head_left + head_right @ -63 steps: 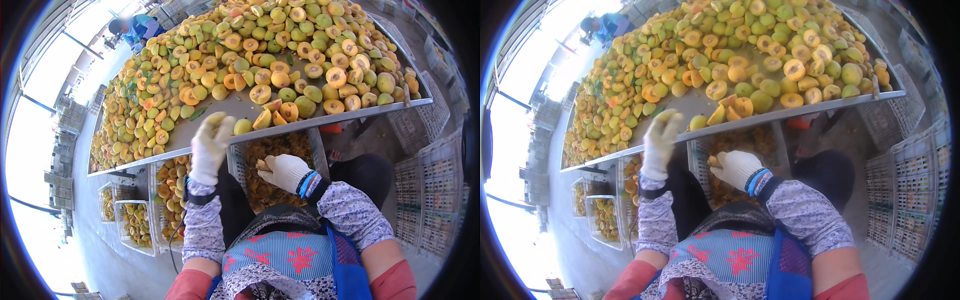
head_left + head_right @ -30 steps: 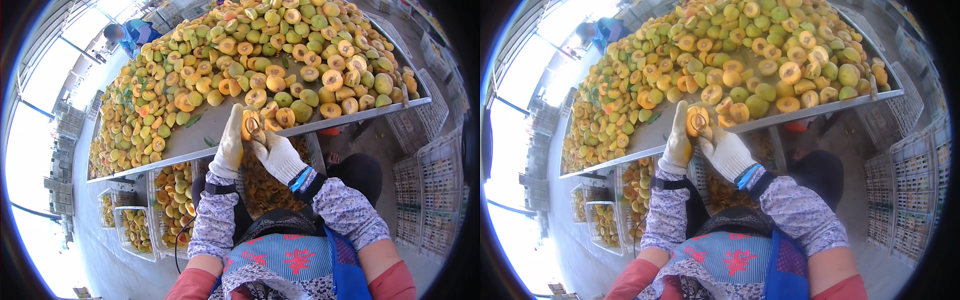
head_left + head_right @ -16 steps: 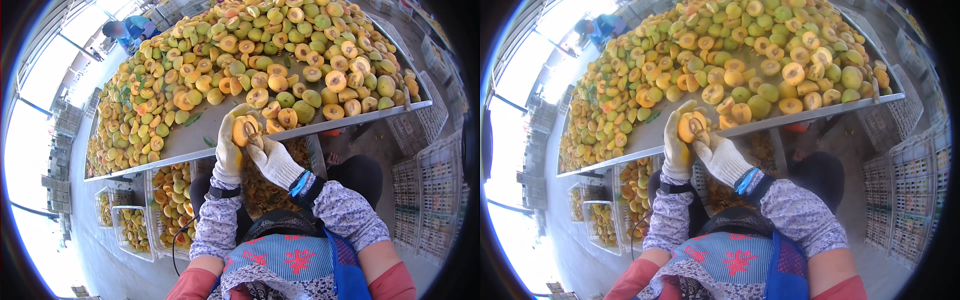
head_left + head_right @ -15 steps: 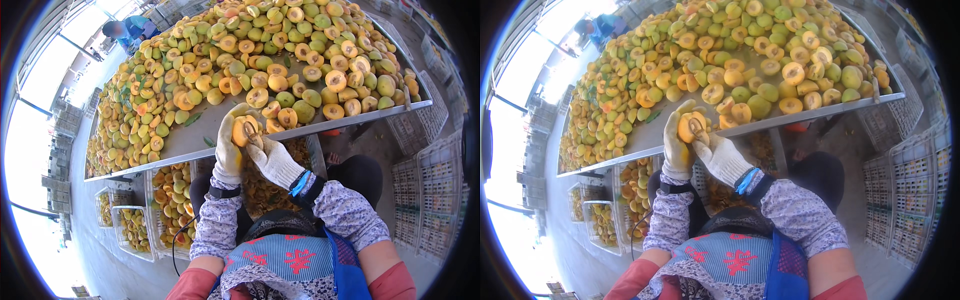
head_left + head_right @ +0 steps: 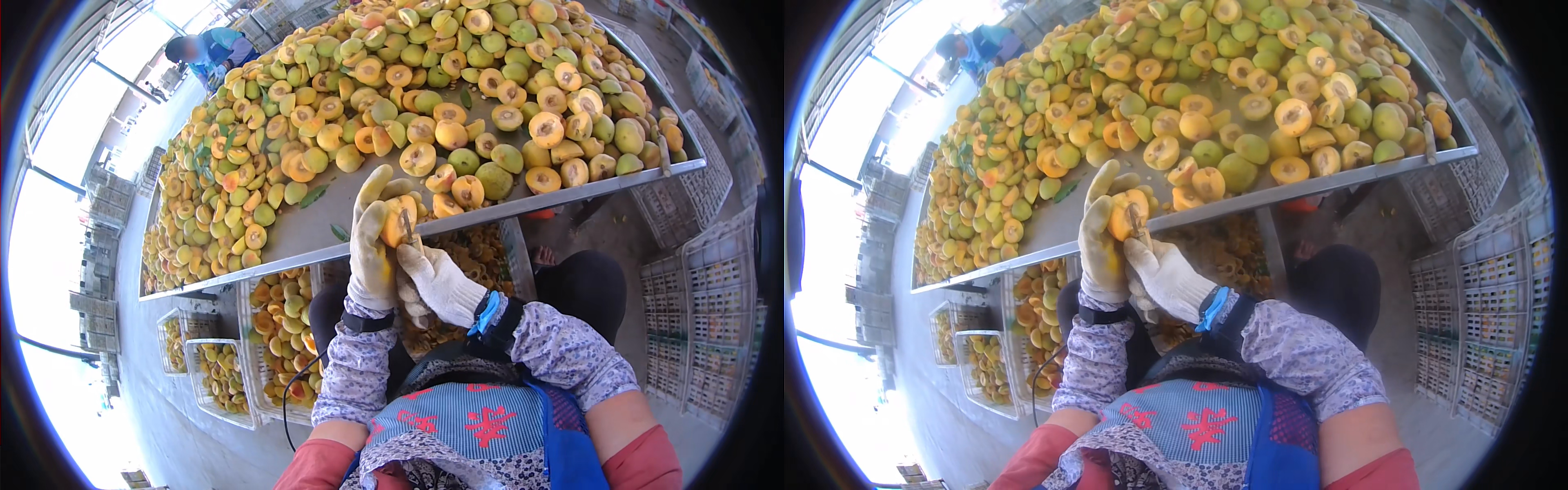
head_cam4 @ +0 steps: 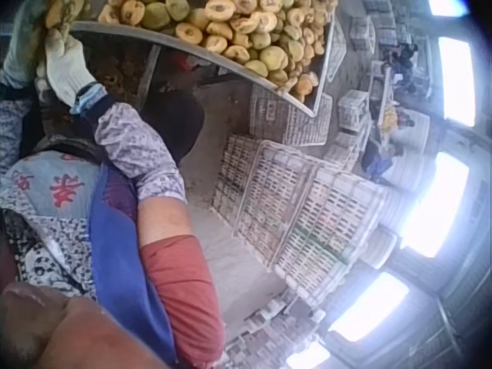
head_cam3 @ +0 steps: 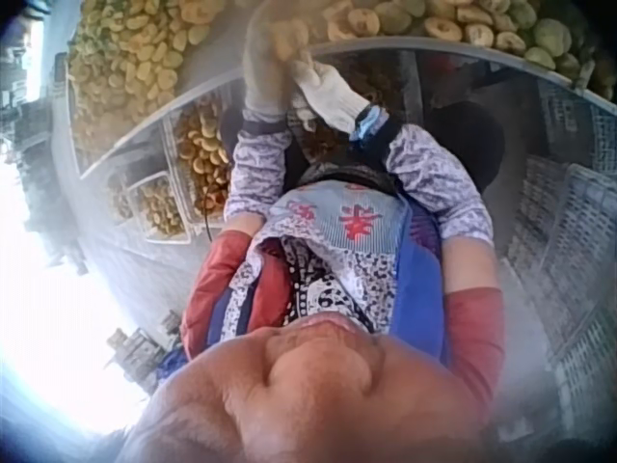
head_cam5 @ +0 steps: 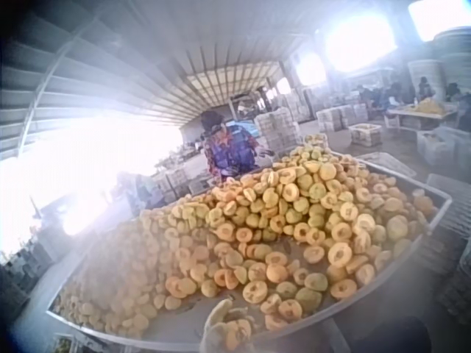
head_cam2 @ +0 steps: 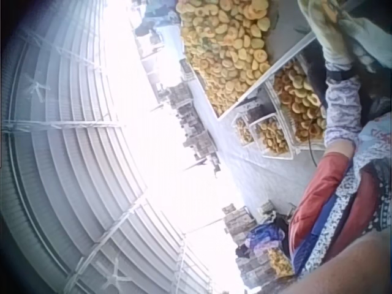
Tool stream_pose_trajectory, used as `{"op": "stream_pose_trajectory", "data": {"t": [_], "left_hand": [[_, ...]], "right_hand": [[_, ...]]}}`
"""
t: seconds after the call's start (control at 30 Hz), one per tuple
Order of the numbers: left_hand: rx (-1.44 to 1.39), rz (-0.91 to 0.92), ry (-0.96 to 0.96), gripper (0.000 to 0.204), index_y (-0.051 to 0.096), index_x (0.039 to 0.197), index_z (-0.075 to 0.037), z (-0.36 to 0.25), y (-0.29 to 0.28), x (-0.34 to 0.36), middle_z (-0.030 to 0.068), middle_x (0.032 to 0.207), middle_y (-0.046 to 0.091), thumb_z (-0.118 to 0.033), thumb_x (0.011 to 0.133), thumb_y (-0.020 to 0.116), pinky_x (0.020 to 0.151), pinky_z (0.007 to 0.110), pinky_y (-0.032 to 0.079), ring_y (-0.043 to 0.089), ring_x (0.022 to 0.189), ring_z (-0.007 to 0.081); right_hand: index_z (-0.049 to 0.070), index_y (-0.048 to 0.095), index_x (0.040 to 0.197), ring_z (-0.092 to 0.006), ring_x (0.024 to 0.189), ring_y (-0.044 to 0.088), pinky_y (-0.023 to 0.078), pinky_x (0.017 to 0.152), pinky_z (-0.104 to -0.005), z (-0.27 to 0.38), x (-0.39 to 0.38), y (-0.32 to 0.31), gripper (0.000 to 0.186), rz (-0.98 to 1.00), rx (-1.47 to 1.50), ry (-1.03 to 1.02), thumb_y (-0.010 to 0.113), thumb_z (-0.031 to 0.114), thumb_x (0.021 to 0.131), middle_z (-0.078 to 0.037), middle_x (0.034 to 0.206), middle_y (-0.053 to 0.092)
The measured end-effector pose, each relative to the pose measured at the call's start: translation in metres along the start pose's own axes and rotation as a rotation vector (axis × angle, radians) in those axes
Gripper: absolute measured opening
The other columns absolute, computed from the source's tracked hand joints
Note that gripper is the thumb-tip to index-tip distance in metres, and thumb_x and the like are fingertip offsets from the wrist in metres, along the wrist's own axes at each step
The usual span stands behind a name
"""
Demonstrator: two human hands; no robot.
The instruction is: The person repeatedly picks mangoes from a metal tray, splits them open by hand, removes the pit, and places the pitted halves into a crate below. The process is continuous and repetitive, with the person handling each mango individually.
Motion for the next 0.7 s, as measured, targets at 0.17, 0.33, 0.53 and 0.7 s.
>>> {"op": "stream_pose_trajectory", "data": {"t": [0.17, 0.33, 0.53, 0.7], "left_hand": [[-0.051, 0.008, -0.003, 0.065, 0.042, 0.151, 0.000, 0.003, -0.002, 0.006, 0.0176, 0.134, 0.058, -0.042, 0.103, 0.054, 0.104, 0.041, 0.051, 0.061, 0.119, 0.0277], [-0.168, 0.081, -0.278, 0.064, 0.050, 0.142, 0.005, 0.006, -0.017, 0.021, 0.0200, 0.127, 0.062, -0.048, 0.106, 0.051, 0.090, 0.041, 0.058, 0.066, 0.110, 0.0305], [0.039, -0.121, -0.311, 0.055, 0.062, 0.122, 0.006, 0.014, -0.018, 0.018, 0.0152, 0.094, 0.069, -0.046, 0.105, 0.053, 0.074, 0.036, 0.059, 0.069, 0.080, 0.0250], [0.023, -0.204, -0.194, 0.049, 0.061, 0.119, 0.008, 0.014, -0.010, 0.010, 0.0148, 0.091, 0.068, -0.039, 0.107, 0.052, 0.067, 0.033, 0.059, 0.068, 0.076, 0.0221]], "right_hand": [[0.009, 0.055, 0.089, -0.0148, 0.044, 0.047, 0.040, 0.040, -0.0314, 0.012, -0.007, 0.000, 0.049, 0.027, 0.068, 0.093, 0.051, 0.054, 0.106, -0.002, 0.063, 0.052], [-0.005, 0.067, 0.110, -0.0283, 0.089, 0.069, 0.054, 0.084, -0.0402, 0.018, 0.004, -0.020, 0.040, -0.139, -0.578, -0.199, 0.059, 0.033, 0.104, -0.018, 0.094, 0.073], [-0.005, 0.067, 0.108, -0.0435, 0.096, 0.069, 0.053, 0.082, -0.0438, 0.017, 0.002, -0.018, 0.037, -0.177, -0.803, -0.321, 0.058, 0.030, 0.103, -0.028, 0.098, 0.071], [-0.005, 0.067, 0.108, -0.0433, 0.093, 0.069, 0.053, 0.081, -0.0444, -0.023, 0.021, -0.019, 0.037, -0.172, -0.555, -0.419, 0.057, 0.030, 0.103, -0.027, 0.096, 0.071]]}}
Point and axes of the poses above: each hand's wrist, its own x-axis towards the middle knuckle, its own y-axis out of the palm, z = x × y, the point moved 4 cm from there along x, towards the middle knuckle
